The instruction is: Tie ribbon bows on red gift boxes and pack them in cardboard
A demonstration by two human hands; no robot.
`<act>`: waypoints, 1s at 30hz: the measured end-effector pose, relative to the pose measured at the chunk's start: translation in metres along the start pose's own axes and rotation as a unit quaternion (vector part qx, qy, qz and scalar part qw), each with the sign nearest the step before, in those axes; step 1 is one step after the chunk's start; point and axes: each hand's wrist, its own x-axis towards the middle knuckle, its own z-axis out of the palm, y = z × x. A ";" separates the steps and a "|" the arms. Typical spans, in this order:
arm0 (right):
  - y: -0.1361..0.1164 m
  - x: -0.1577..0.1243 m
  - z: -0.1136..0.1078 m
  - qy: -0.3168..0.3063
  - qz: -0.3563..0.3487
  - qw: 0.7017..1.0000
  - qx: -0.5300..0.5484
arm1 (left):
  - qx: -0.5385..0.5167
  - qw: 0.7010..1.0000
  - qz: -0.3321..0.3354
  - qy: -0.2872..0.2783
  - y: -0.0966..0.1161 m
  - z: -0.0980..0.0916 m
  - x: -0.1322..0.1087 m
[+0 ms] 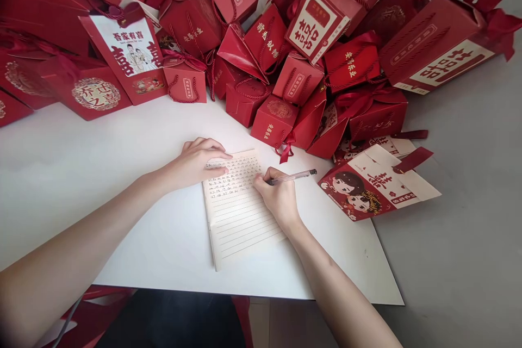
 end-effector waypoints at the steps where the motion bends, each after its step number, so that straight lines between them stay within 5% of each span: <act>1: 0.000 0.000 0.000 0.001 0.002 1.000 -0.002 | 0.000 1.000 -0.001 -0.001 0.000 0.000 0.000; 16: 0.000 0.000 0.000 0.012 0.007 1.000 -0.006 | -0.006 1.000 -0.003 0.001 0.000 0.000 0.000; 22: 0.001 0.003 -0.009 0.066 0.020 0.993 0.100 | -0.004 1.000 0.008 0.004 -0.001 -0.001 -0.001; 26: 0.013 0.014 -0.024 0.104 -0.066 0.992 -0.009 | -0.004 1.000 0.016 0.006 0.001 -0.002 -0.006; 30: 0.032 0.026 -0.037 0.064 -0.213 0.964 -0.147 | -0.008 0.999 0.003 0.037 0.000 -0.003 -0.011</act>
